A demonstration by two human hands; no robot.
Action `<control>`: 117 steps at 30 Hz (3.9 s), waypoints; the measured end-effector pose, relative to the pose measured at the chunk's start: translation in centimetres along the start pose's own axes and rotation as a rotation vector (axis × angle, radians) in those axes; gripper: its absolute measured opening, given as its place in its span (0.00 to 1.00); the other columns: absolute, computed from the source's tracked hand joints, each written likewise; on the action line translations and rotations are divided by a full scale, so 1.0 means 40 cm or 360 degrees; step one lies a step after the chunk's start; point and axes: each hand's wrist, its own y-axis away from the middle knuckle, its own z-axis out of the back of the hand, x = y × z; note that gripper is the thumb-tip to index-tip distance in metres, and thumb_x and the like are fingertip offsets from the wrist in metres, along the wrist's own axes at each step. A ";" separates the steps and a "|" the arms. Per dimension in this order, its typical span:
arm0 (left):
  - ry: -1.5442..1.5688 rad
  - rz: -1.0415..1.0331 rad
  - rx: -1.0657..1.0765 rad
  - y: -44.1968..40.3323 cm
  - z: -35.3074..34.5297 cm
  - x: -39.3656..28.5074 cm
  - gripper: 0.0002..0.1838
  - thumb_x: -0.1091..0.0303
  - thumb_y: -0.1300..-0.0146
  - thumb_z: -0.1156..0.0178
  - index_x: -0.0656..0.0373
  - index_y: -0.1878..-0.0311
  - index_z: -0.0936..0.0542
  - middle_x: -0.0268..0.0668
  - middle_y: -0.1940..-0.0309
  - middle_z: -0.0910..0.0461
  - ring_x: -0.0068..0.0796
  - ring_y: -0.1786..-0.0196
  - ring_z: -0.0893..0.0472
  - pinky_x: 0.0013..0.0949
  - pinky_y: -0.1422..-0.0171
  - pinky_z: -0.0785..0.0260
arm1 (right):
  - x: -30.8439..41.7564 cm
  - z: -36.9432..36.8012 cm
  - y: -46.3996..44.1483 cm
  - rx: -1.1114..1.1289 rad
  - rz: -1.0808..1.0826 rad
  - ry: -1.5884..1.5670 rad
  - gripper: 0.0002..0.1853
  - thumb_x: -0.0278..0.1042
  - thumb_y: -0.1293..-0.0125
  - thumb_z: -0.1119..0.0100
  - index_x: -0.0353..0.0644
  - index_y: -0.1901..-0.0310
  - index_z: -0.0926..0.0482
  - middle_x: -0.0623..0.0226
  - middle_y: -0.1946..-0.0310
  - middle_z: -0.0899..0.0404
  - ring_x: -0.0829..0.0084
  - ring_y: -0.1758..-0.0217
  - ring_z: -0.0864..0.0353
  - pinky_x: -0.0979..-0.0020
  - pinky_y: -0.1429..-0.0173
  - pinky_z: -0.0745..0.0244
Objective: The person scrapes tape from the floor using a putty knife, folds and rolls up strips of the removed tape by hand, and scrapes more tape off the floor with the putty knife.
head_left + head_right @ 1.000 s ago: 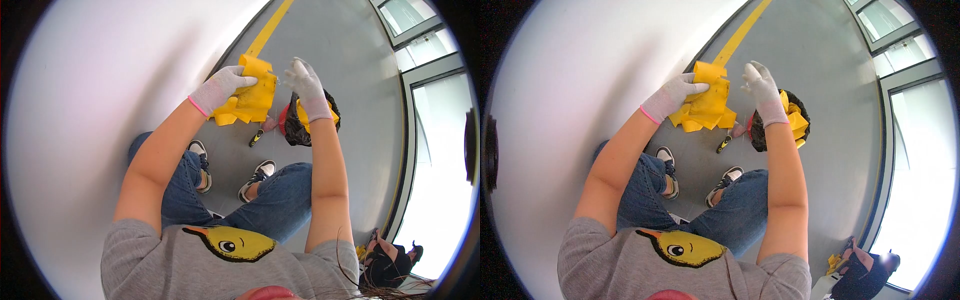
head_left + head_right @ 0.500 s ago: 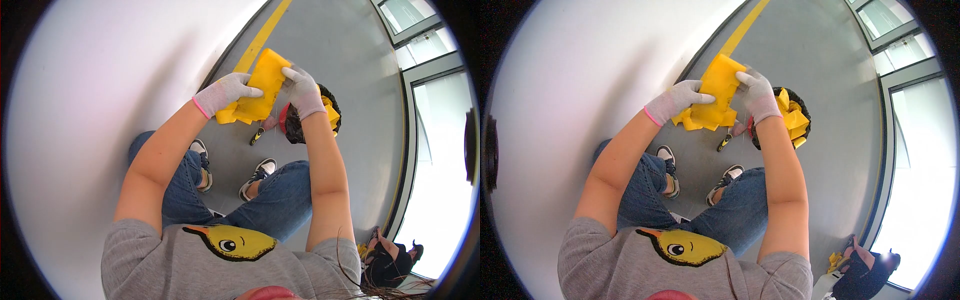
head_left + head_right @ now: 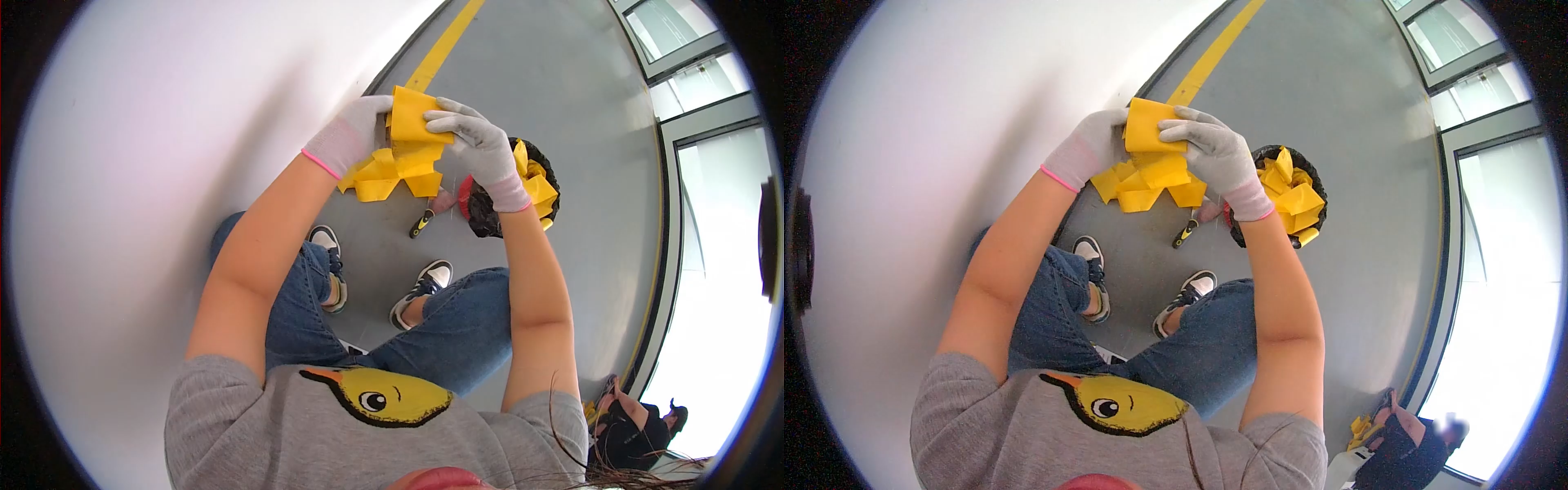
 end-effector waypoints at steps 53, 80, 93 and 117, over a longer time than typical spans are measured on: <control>-0.0896 -0.0507 0.0262 0.068 -0.062 -0.015 0.25 0.61 0.35 0.44 0.66 0.39 0.30 0.37 0.50 0.23 0.24 0.50 0.24 0.29 0.44 0.31 | 0.008 -0.014 -0.024 -0.0505 -0.0612 -0.1017 0.17 0.26 0.35 0.43 0.30 0.46 0.28 0.62 0.51 0.22 0.71 0.47 0.23 0.71 0.40 0.29; -0.0725 -0.0311 0.0232 0.070 -0.053 -0.016 0.21 0.61 0.34 0.44 0.65 0.42 0.27 0.40 0.51 0.22 0.28 0.49 0.22 0.31 0.43 0.30 | 0.023 0.004 -0.007 -0.0277 -0.0158 -0.0123 0.16 0.19 0.35 0.52 0.38 0.50 0.19 0.68 0.56 0.20 0.74 0.53 0.21 0.78 0.44 0.29; -0.1011 -0.0948 0.0150 0.063 -0.065 -0.006 0.23 0.65 0.34 0.44 0.65 0.39 0.29 0.40 0.47 0.24 0.27 0.44 0.24 0.30 0.38 0.33 | 0.042 -0.021 -0.020 -0.0280 -0.0841 -0.0605 0.21 0.33 0.36 0.40 0.30 0.44 0.25 0.61 0.53 0.19 0.72 0.51 0.21 0.73 0.43 0.29; -0.0464 -0.0551 0.0388 0.056 -0.032 -0.015 0.29 0.78 0.40 0.48 0.65 0.33 0.37 0.42 0.43 0.29 0.32 0.42 0.26 0.33 0.35 0.33 | 0.023 -0.011 -0.012 -0.0320 0.0005 -0.0043 0.21 0.17 0.37 0.54 0.42 0.43 0.23 0.63 0.46 0.23 0.67 0.44 0.23 0.70 0.38 0.30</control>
